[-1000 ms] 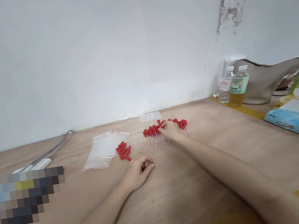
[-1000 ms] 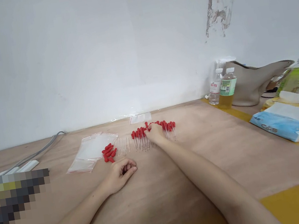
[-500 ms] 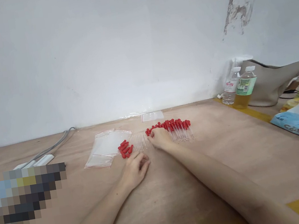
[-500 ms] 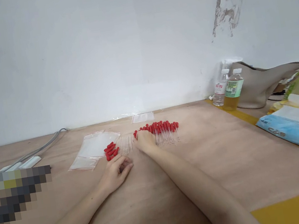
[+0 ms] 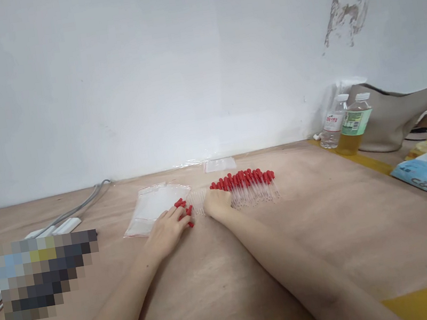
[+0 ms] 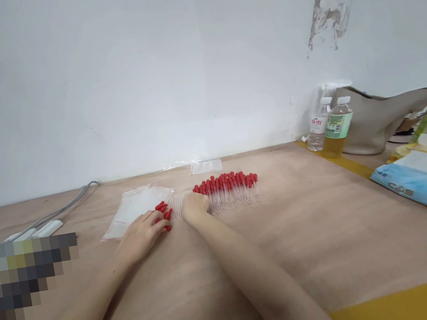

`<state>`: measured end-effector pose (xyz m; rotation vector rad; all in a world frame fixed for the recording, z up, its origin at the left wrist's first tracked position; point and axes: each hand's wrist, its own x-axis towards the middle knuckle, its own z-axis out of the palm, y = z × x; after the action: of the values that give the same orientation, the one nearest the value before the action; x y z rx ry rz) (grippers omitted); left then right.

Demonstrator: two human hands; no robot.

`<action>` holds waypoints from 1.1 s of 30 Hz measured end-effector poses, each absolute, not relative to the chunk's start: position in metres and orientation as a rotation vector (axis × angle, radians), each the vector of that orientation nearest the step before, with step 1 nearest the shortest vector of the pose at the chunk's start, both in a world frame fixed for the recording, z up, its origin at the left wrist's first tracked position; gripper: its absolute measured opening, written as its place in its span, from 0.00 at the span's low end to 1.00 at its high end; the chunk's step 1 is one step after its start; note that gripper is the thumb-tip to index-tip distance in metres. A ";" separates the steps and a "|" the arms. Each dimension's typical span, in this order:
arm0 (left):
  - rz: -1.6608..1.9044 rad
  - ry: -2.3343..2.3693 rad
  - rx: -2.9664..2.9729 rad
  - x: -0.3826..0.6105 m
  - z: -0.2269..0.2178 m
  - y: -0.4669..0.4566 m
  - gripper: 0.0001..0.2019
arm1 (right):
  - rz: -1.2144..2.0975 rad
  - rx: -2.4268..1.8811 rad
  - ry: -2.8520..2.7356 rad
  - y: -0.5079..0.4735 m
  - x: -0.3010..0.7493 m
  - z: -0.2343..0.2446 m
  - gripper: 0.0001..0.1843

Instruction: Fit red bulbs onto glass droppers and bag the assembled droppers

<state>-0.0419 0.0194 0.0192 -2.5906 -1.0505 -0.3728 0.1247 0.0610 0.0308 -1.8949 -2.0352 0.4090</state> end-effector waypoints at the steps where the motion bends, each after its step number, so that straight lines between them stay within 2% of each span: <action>1: -0.372 -1.053 -2.586 -0.042 0.018 0.020 0.09 | 0.391 -1.915 -2.001 0.059 0.127 0.030 0.14; 4: -0.411 -1.070 -2.591 -0.041 0.019 0.020 0.08 | 0.243 -1.894 -1.887 0.051 0.146 0.025 0.15; 7: -0.528 -1.122 -2.648 -0.035 0.021 0.015 0.07 | 0.173 -1.656 -1.832 0.035 0.180 0.012 0.14; 11: -0.858 -1.281 -2.791 -0.010 0.014 0.000 0.06 | 0.215 -1.262 -1.860 0.004 0.232 -0.004 0.11; 15: -1.251 -1.502 -2.983 0.025 -0.002 -0.015 0.08 | 0.142 -1.084 -1.969 -0.026 0.261 -0.010 0.14; 21: -1.098 -1.440 -3.156 0.044 -0.006 -0.020 0.10 | 0.135 -1.091 -2.000 -0.045 0.258 -0.008 0.10; 33: -1.146 -1.475 -3.185 0.043 -0.003 -0.022 0.11 | 0.155 -1.103 -2.119 -0.047 0.249 -0.011 0.08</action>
<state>0.0431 -0.0220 -0.0034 -3.1846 -1.4754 -1.1464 0.2489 -0.0473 -0.0111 -1.1034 -2.1187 0.1554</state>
